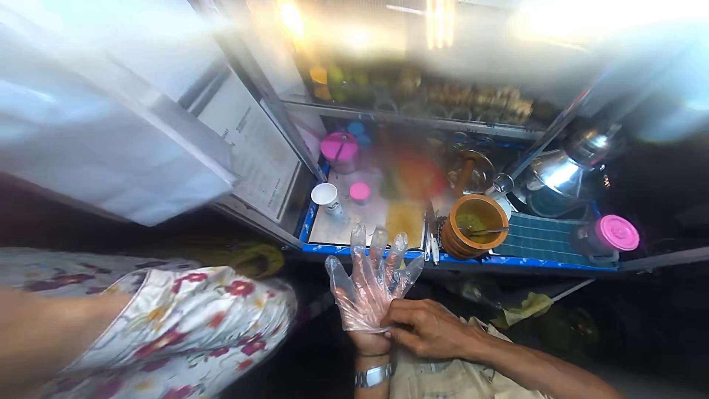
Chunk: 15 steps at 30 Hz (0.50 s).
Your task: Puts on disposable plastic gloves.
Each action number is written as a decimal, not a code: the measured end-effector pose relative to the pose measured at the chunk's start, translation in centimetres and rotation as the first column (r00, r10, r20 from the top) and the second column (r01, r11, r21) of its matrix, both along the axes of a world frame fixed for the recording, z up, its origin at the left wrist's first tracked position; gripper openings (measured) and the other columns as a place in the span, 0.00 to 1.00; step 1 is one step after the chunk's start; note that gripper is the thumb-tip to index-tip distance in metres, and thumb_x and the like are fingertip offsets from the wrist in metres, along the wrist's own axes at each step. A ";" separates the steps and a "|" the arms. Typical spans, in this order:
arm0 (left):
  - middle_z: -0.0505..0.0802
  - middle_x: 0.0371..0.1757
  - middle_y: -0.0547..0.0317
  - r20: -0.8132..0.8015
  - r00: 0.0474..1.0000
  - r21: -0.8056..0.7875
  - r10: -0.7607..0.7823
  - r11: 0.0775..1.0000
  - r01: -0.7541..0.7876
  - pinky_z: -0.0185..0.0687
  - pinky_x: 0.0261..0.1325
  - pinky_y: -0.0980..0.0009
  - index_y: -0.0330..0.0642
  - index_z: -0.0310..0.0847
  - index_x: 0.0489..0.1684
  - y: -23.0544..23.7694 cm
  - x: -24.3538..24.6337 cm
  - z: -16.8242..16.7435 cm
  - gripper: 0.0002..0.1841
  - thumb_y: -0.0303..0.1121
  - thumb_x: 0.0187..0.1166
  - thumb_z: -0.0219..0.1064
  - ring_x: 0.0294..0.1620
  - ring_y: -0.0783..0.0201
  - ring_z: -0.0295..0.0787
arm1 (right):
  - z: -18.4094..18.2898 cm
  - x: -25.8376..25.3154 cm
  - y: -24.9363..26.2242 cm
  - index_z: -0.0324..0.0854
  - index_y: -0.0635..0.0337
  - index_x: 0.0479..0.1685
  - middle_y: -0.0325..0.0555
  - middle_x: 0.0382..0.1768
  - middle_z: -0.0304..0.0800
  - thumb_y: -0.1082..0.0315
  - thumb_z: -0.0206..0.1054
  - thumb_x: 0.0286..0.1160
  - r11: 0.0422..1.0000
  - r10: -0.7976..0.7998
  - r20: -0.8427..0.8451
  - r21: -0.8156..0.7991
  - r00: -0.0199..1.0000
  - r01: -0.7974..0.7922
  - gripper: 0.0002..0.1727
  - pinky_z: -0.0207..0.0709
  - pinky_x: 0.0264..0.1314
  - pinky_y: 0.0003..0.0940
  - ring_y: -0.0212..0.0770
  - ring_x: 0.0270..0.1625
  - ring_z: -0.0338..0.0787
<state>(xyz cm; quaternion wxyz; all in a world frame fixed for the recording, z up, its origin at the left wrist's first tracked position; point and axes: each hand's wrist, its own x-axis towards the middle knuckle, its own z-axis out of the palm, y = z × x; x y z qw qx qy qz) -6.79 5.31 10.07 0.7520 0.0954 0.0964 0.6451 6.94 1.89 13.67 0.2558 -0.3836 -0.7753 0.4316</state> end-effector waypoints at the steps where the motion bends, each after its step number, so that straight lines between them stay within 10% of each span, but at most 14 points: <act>1: 0.61 0.94 0.52 -0.016 1.000 -0.005 0.001 1.000 -0.001 0.65 0.83 0.36 0.57 0.44 0.97 -0.1 0.0 0.0 0.41 0.67 0.86 0.26 0.92 0.46 0.58 | 0.0 0.0 -0.1 0.88 0.61 0.51 0.51 0.44 0.89 0.65 0.62 0.85 1.000 0.004 -0.006 0.003 1.000 -0.004 0.12 0.83 0.50 0.42 0.45 0.47 0.90; 10: 0.63 0.93 0.51 0.034 0.999 0.030 0.021 0.999 -0.022 0.66 0.77 0.27 0.64 0.52 0.95 0.9 0.1 0.2 0.39 0.68 0.84 0.42 0.90 0.38 0.60 | 0.1 0.1 0.2 0.88 0.62 0.51 0.52 0.44 0.88 0.66 0.64 0.83 0.999 0.039 -0.007 0.025 0.999 -0.039 0.11 0.84 0.49 0.45 0.47 0.46 0.90; 15: 0.62 0.93 0.48 0.066 0.998 0.024 0.006 1.000 -0.008 0.65 0.77 0.27 0.61 0.49 0.96 0.9 0.0 0.4 0.39 0.68 0.86 0.34 0.90 0.38 0.60 | -0.1 0.2 0.3 0.88 0.62 0.50 0.51 0.43 0.89 0.66 0.64 0.83 0.999 0.035 -0.009 0.017 0.999 -0.035 0.11 0.84 0.49 0.45 0.46 0.46 0.90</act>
